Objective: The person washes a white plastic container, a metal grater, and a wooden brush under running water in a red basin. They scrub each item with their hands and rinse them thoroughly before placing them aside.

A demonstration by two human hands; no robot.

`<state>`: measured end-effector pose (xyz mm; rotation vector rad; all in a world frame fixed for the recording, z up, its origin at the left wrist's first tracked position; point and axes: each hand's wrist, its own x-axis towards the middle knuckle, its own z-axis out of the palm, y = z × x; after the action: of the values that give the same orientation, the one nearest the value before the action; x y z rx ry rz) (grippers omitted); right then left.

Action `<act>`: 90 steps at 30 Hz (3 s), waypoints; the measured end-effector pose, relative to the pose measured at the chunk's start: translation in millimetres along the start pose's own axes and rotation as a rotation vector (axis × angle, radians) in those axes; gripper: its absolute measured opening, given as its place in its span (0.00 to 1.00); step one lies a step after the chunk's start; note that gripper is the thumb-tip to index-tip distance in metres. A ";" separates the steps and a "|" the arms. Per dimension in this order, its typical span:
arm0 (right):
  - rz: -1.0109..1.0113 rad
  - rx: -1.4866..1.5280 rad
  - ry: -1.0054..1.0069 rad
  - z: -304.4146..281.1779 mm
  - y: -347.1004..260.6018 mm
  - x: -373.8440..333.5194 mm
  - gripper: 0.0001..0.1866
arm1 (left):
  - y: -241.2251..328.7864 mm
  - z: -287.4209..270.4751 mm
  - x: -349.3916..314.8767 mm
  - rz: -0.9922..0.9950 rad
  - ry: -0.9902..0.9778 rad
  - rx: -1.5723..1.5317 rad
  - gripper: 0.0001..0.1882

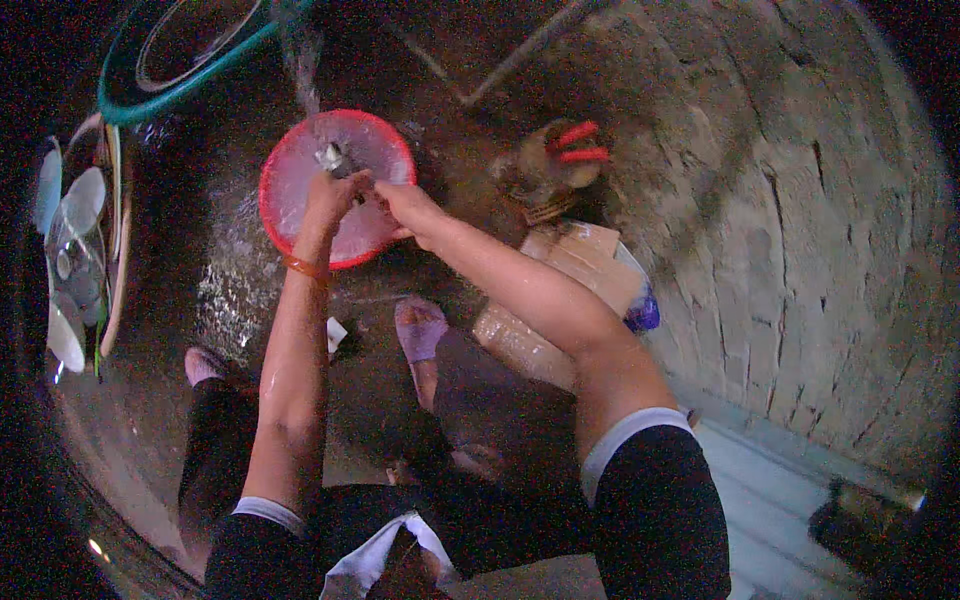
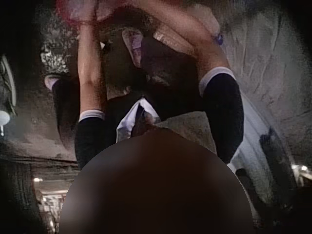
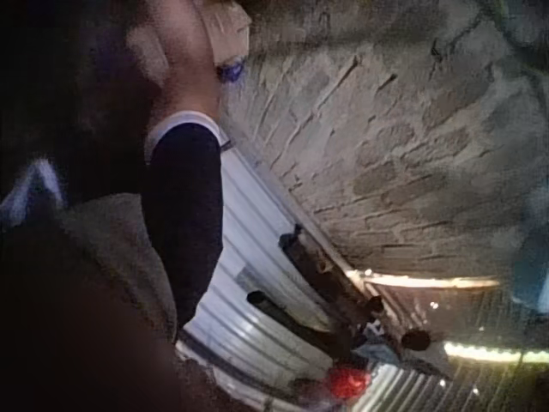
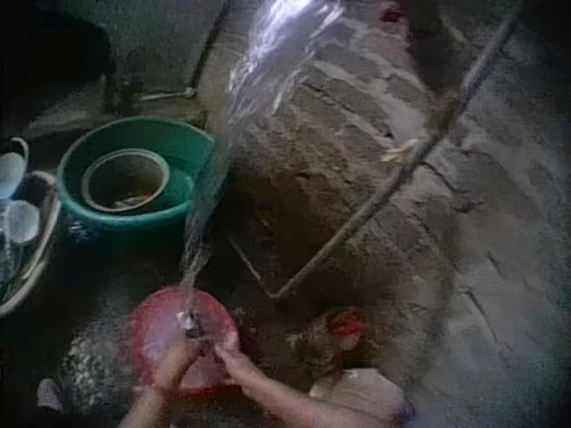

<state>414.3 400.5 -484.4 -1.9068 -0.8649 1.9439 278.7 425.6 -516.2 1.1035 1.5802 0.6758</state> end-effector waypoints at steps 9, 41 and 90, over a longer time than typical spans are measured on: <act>-0.283 0.070 0.690 -181.6 85.5 -97.2 0.17 | -11.6 7.5 -0.1 0.155 -0.011 -0.025 0.17; -0.936 -0.749 0.224 -34.9 -41.9 -63.0 0.17 | -35.1 -21.1 -2.5 0.170 0.074 -0.034 0.29; -1.078 -1.261 0.374 -8.4 -84.7 13.0 0.18 | -23.7 16.4 -7.2 0.033 0.237 -0.201 0.26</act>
<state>404.0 476.1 -444.4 -1.4328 -2.5609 0.2991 287.1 407.5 -538.2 0.9281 1.6531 0.9957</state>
